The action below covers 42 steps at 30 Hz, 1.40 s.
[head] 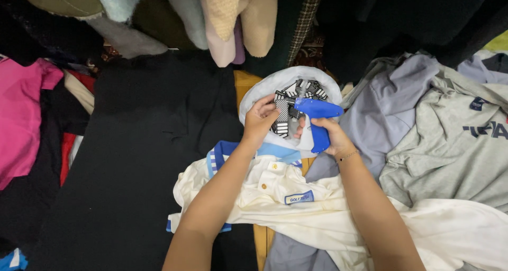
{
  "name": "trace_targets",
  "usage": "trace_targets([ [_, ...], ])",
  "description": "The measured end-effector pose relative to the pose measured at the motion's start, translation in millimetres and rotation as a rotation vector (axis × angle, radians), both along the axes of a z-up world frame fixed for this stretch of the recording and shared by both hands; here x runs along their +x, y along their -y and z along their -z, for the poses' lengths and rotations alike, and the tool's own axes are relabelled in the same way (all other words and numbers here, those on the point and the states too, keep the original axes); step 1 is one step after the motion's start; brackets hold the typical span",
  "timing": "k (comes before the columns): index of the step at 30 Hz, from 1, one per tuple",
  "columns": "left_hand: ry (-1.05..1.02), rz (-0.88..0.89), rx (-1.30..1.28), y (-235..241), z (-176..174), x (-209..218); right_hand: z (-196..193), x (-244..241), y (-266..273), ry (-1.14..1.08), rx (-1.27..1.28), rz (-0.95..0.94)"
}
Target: The person uses a hot glue gun to attach a patterned fabric patch to the collar of a white polo shirt. They then button the shirt and smooth it out on a black surface.
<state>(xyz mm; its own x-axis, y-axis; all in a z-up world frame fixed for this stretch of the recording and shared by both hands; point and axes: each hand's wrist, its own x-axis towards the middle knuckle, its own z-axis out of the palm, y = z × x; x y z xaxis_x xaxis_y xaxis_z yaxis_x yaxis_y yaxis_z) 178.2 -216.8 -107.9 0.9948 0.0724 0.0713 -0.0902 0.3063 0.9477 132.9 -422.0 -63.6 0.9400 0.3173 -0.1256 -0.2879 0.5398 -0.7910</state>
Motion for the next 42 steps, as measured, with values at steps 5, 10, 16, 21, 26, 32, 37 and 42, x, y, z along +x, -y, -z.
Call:
trace_targets([
  [5,-0.014,0.0,0.072,0.2,17.7,9.8,-17.3,-8.4,-10.2,-0.007,-0.048,0.002],
  [10,0.036,0.014,0.07,2.6,11.2,4.0,-19.5,-10.1,-17.5,-0.032,-0.096,0.051],
  [16,0.144,-0.024,0.363,3.0,-25.3,-20.6,-21.4,-11.5,-23.7,-0.064,-0.13,0.072],
  [21,0.34,-0.175,0.574,6.2,-42.4,-34.0,-34.7,-20.6,-33.4,-0.145,-0.21,0.111],
  [26,0.485,-0.339,0.655,8.3,-58.3,-43.3,-29.6,-17.1,-28.3,-0.187,-0.14,0.066],
  [32,0.562,-0.38,0.665,-0.3,-73.5,-63.5,9.2,-3.7,2.4,-0.157,-0.137,-0.002],
  [37,0.596,-0.38,0.737,-30.5,-86.0,-85.7,37.8,-1.1,-7.0,-0.125,-0.148,-0.069],
  [42,0.326,0.042,0.292,-61.5,-75.6,-105.7,0.3,-26.2,-35.8,-0.143,-0.115,-0.093],
])
